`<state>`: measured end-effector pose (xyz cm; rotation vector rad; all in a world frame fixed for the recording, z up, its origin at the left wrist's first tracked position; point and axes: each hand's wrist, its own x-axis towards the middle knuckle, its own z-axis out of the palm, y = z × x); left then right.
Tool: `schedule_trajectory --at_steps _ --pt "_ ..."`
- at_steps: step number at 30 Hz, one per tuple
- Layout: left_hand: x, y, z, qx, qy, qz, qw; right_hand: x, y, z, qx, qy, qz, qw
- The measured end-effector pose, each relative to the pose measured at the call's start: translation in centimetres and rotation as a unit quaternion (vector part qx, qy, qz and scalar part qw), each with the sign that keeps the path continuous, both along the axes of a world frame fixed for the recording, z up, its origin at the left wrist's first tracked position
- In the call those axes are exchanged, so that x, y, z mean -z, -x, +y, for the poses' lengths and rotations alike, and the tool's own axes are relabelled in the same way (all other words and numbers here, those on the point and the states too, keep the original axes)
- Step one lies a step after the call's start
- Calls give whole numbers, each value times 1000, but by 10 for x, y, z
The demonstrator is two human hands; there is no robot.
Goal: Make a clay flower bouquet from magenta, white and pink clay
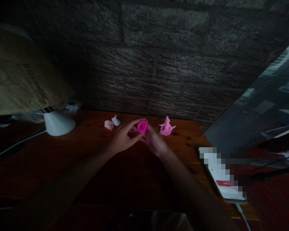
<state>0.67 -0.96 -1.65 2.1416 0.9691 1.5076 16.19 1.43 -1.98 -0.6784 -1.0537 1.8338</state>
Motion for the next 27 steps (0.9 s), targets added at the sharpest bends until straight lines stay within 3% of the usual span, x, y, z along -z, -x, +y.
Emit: schedule_trajectory --at_steps 9,15,20,27 --pt "5 -2 6 26 123 -102 987 8 -3 7 15 21 -44 999" --pt "3 -2 12 38 152 -199 967 5 -3 5 9 -12 -46 999" --pt "6 0 13 44 169 -175 969 5 -3 4 16 -28 -30 999" --pt "9 1 14 6 155 -152 976 8 -2 5 22 -64 -43 997"
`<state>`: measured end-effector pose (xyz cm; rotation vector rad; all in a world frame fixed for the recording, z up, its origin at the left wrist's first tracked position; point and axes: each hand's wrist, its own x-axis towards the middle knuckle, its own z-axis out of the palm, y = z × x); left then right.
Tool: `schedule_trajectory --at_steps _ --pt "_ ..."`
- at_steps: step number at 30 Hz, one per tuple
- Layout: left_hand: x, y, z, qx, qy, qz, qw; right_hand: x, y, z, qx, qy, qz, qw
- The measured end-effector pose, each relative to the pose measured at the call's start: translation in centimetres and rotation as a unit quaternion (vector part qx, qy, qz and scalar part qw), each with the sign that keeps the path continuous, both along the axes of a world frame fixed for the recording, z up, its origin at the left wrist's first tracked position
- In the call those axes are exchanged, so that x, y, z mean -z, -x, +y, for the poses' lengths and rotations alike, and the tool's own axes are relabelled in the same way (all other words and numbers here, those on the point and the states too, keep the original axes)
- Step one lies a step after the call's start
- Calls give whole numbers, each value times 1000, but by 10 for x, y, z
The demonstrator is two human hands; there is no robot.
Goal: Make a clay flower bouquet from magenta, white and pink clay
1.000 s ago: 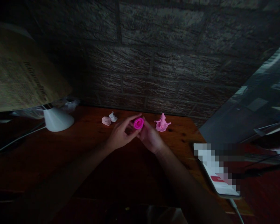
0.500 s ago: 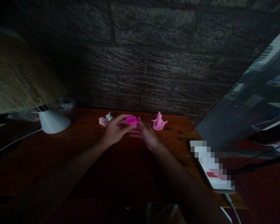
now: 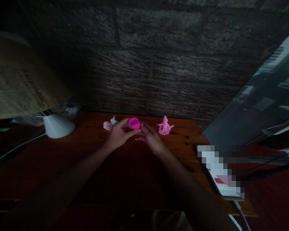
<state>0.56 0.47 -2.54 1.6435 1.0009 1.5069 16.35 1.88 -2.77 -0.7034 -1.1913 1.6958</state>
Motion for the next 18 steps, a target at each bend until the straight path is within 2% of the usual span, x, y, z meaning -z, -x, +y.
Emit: schedule_trajectory --at_steps 4,11,18 --pt "-3 0 2 -9 19 -41 999 -2 -5 2 19 -47 -14 999" --pt "-6 1 7 44 67 -151 985 -6 -12 4 -3 -153 -90 984" --pt "-5 2 6 77 102 -142 982 -2 -9 4 47 -232 -109 965"
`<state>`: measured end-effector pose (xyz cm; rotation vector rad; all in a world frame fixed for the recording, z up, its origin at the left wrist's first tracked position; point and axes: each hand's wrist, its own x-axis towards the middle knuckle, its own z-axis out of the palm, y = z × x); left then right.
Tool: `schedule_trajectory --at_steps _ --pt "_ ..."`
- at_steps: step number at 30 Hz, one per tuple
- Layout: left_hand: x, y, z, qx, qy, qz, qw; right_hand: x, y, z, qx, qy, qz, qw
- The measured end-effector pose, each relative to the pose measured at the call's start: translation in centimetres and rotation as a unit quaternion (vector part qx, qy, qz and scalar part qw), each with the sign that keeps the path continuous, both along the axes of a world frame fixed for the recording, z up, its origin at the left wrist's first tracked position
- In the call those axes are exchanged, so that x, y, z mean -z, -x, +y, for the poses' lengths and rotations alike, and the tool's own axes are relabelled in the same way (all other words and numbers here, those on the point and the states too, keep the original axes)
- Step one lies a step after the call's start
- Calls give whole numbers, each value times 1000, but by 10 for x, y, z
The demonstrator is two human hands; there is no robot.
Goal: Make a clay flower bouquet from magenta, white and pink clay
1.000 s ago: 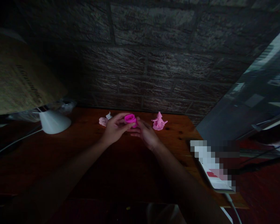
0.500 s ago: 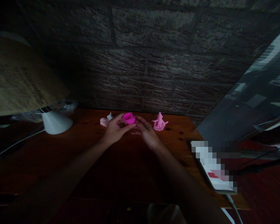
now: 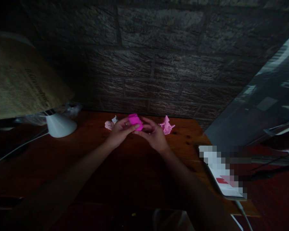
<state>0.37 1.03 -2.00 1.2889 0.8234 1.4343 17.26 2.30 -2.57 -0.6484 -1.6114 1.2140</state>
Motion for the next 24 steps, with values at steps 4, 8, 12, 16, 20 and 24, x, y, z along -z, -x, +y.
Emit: schedule_trajectory --at_steps 4,8,12,16,20,24 --pt "-1 1 -1 14 -9 6 1000 3 0 -1 61 -43 -20 997" --pt "-2 1 -2 30 -19 6 999 4 -1 -1 95 -84 -40 991" --pt "1 -2 1 21 -5 -26 999 -1 -3 -1 80 -101 -52 990" --pt "5 -4 5 21 43 -124 991 -8 -7 -1 43 -85 -56 994" --pt "3 -5 2 76 135 -193 969 -10 -9 -1 26 -71 -39 996" --pt "2 -7 -1 98 157 -215 959 -8 -7 -3 22 -105 -49 993"
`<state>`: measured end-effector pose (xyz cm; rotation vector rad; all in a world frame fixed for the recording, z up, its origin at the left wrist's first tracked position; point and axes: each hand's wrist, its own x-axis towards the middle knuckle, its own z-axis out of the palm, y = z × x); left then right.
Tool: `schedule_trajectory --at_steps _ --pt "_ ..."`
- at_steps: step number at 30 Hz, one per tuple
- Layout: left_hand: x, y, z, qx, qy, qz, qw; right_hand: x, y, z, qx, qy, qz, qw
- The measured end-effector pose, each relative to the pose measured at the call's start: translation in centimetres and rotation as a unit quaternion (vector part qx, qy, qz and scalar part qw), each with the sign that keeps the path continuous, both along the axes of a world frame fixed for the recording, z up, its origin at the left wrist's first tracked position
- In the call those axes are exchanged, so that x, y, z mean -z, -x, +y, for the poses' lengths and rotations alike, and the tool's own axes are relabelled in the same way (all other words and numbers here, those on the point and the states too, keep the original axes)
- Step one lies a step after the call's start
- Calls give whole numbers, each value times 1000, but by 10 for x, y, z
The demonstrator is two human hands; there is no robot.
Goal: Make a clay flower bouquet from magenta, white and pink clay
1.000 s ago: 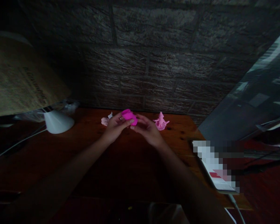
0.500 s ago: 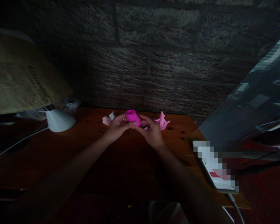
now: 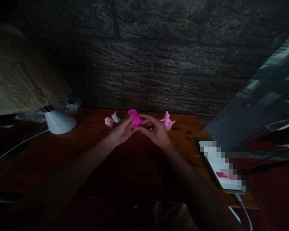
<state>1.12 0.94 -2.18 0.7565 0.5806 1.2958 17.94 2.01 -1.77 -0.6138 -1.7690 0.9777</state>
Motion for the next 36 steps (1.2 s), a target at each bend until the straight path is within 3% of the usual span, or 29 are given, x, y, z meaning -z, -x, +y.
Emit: schedule_trajectory --at_steps 8,15,19,25,29,36 --pt "1 -4 -2 -18 -56 11 998 5 7 -7 106 -81 -6 991" --pt "3 -10 -4 -39 -85 69 993 7 12 -15 165 -63 4 984" --pt "1 -9 -5 -51 -97 101 989 4 11 -12 158 -39 21 987" --pt "-7 4 -4 -137 -154 160 965 -4 7 -9 147 -15 44 988" --pt "-9 9 -1 -137 -194 191 952 -5 6 -9 90 4 39 995" --pt "-4 12 4 -150 -222 205 941 0 4 -3 66 58 46 995"
